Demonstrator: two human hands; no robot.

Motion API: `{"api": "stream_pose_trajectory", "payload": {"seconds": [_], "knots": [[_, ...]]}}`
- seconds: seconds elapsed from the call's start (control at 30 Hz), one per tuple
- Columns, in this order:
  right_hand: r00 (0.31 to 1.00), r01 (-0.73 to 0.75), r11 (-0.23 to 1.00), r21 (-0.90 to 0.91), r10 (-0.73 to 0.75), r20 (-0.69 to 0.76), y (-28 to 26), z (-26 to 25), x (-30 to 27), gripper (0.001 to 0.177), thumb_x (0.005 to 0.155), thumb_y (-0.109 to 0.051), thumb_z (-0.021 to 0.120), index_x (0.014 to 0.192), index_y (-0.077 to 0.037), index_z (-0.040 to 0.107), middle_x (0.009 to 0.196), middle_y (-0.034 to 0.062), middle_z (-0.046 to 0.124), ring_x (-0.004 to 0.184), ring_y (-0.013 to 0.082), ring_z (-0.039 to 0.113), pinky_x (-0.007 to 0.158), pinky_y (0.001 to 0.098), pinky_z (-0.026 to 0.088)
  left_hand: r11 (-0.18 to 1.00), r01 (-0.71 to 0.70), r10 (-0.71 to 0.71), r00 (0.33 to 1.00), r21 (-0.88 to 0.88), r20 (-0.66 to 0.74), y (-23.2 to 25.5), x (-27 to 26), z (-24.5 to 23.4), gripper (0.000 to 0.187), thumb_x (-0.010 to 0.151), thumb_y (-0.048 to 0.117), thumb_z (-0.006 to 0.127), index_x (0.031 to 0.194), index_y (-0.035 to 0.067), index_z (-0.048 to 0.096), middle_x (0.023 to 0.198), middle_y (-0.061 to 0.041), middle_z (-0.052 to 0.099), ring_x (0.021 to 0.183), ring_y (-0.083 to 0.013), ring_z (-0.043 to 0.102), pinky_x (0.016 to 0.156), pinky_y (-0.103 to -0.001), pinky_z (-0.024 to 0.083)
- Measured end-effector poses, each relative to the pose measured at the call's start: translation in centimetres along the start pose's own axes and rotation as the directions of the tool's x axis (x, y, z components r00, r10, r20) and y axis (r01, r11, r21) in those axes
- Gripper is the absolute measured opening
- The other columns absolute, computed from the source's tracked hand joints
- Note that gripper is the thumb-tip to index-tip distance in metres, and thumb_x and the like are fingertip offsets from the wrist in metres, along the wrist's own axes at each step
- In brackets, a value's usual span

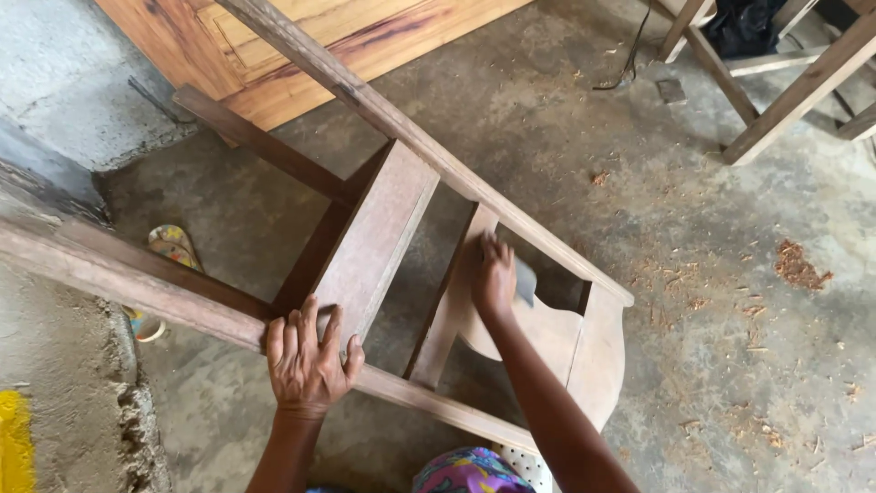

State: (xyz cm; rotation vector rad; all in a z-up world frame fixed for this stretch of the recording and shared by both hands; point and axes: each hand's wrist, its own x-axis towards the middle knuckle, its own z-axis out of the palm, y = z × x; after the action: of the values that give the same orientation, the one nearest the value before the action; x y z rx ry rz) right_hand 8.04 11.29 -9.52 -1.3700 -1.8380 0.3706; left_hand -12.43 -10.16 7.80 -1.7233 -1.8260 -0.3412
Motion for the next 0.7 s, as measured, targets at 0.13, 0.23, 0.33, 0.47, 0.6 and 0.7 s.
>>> {"api": "stream_pose_trajectory", "payload": {"seconds": [0.13,0.23,0.33,0.47,0.6,0.7], "knots": [[0.987,0.160,0.986,-0.052,-0.159,0.015,0.4,0.5,-4.2,0.057,0.084,0.005,0.054,0.140,0.001,0.061,0.140,0.0228,0.060,0.124,0.0415,0.058,0.105,0.0499,0.049,1.000,0.018,-0.018,1.000,0.010,-0.004,-0.4,0.8,0.8,0.048,0.087,0.041,0.059,0.115,0.005,0.075,0.134,-0.023,0.063,0.111,-0.0378,0.061,0.109,-0.052,0.038],[0.988,0.152,0.987,-0.051,-0.151,0.031,0.5,0.8,-0.5,0.051,0.087,0.002,0.056,0.138,0.002,0.062,0.142,0.0243,0.059,0.124,0.0439,0.056,0.102,0.0485,0.050,1.000,0.010,-0.010,0.999,0.011,0.032,-0.4,0.6,1.0,0.048,0.088,0.041,0.059,0.115,0.005,0.075,0.134,-0.023,0.063,0.111,-0.0375,0.061,0.108,-0.052,0.038],[0.995,-0.091,0.995,0.050,0.089,0.042,-1.3,0.1,5.5,0.038,0.100,-0.010,0.059,0.136,0.000,0.061,0.136,0.0207,0.062,0.123,0.0394,0.060,0.099,0.0471,0.053,1.000,0.004,-0.004,1.000,0.009,0.018,-0.5,0.2,1.0,0.048,0.089,0.040,0.059,0.116,0.005,0.075,0.134,-0.023,0.063,0.112,-0.0371,0.061,0.109,-0.051,0.038],[0.988,0.127,0.989,-0.070,-0.132,-0.077,0.3,0.8,2.0,0.042,0.092,-0.004,0.059,0.133,0.001,0.064,0.135,0.0218,0.063,0.124,0.0444,0.058,0.101,0.0520,0.054,1.000,0.015,-0.015,1.000,0.006,0.001,-0.2,0.8,0.4,0.049,0.088,0.041,0.060,0.116,0.005,0.076,0.134,-0.023,0.063,0.112,-0.0376,0.061,0.109,-0.052,0.038],[0.986,0.144,0.987,0.076,-0.150,0.075,-2.2,-2.3,-6.2,0.053,0.087,0.009,0.050,0.138,0.001,0.060,0.140,0.0229,0.061,0.125,0.0418,0.060,0.102,0.0469,0.052,1.000,0.021,-0.021,1.000,-0.005,0.012,-0.2,0.8,0.8,0.049,0.085,0.041,0.060,0.114,0.005,0.076,0.133,-0.024,0.063,0.111,-0.0381,0.061,0.108,-0.052,0.038],[0.978,0.195,0.979,0.064,-0.199,0.065,-1.9,-1.8,-3.8,0.052,0.084,0.005,0.056,0.136,0.004,0.061,0.135,0.0239,0.062,0.120,0.0425,0.059,0.102,0.0492,0.050,1.000,0.010,-0.010,1.000,0.001,0.016,-0.2,0.7,0.9,0.048,0.086,0.041,0.060,0.114,0.005,0.076,0.133,-0.024,0.063,0.111,-0.0383,0.061,0.109,-0.052,0.038]]}}
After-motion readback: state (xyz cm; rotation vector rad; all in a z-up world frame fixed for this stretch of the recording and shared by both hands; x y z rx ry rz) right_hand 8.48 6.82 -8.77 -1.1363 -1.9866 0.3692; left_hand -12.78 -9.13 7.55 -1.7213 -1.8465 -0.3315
